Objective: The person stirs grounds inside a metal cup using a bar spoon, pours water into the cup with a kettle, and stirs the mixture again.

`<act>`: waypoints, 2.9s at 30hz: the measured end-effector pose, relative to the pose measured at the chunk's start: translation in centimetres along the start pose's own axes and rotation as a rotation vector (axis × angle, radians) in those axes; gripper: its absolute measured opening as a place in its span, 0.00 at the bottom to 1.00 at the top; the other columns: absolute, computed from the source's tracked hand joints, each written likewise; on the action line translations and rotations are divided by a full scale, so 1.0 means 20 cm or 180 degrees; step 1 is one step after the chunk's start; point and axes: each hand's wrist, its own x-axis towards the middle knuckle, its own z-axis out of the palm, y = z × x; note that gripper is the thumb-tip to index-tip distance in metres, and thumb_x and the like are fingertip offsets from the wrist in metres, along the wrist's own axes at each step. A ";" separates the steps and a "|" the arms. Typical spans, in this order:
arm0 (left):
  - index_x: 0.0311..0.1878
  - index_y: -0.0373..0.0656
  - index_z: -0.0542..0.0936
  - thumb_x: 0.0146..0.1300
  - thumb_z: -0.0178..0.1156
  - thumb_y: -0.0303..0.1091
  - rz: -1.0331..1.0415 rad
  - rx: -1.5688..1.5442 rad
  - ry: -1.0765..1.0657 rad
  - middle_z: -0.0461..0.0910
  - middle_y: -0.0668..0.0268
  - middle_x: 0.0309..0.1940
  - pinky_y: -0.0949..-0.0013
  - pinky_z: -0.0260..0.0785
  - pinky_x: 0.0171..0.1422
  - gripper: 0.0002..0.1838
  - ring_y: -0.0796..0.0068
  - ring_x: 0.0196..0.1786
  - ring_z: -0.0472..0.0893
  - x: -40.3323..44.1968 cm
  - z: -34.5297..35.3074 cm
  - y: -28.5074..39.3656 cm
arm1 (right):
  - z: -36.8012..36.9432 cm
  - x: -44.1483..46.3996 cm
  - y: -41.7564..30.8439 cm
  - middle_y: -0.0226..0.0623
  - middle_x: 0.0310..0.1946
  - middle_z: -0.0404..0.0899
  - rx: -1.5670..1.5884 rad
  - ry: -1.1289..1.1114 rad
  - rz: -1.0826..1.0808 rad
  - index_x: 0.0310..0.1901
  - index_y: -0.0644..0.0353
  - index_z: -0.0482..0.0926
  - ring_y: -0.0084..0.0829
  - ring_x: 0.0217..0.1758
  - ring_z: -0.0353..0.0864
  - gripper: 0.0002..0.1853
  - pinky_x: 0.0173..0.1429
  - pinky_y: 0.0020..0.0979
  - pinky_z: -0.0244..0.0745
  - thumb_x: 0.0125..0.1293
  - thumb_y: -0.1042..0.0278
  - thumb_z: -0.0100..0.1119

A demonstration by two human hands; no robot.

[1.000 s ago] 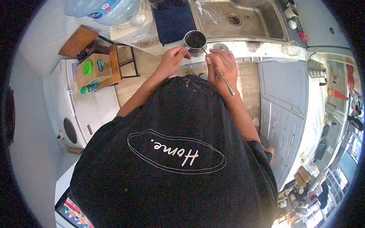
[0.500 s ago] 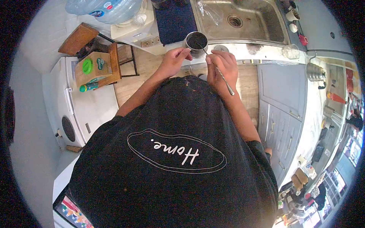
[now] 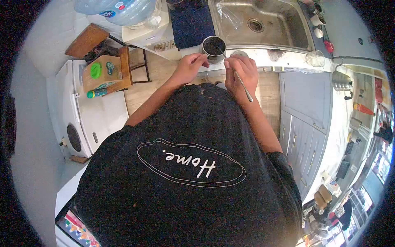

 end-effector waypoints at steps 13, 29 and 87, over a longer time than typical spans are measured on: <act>0.39 0.35 0.86 0.76 0.55 0.48 0.0149 0.0043 -0.0028 0.87 0.59 0.33 0.65 0.73 0.46 0.23 0.71 0.37 0.83 -0.01 0.00 0.03 | 0.01 0.01 -0.01 0.41 0.37 0.86 0.0021 -0.0059 -0.0112 0.38 0.60 0.80 0.41 0.45 0.86 0.05 0.51 0.40 0.75 0.62 0.77 0.67; 0.39 0.35 0.85 0.78 0.53 0.49 -0.0008 0.0056 -0.0149 0.87 0.60 0.35 0.65 0.73 0.53 0.24 0.71 0.42 0.83 -0.01 -0.01 0.02 | -0.01 0.01 -0.03 0.43 0.40 0.86 0.0126 -0.0242 -0.0020 0.38 0.60 0.82 0.43 0.47 0.85 0.03 0.54 0.40 0.76 0.64 0.78 0.64; 0.38 0.35 0.86 0.76 0.56 0.47 0.0066 -0.0001 -0.0046 0.87 0.60 0.32 0.66 0.73 0.47 0.22 0.72 0.37 0.83 0.00 0.03 -0.01 | -0.03 0.01 0.00 0.42 0.39 0.86 0.0139 -0.0216 0.0122 0.38 0.61 0.80 0.43 0.47 0.85 0.03 0.54 0.42 0.76 0.64 0.76 0.65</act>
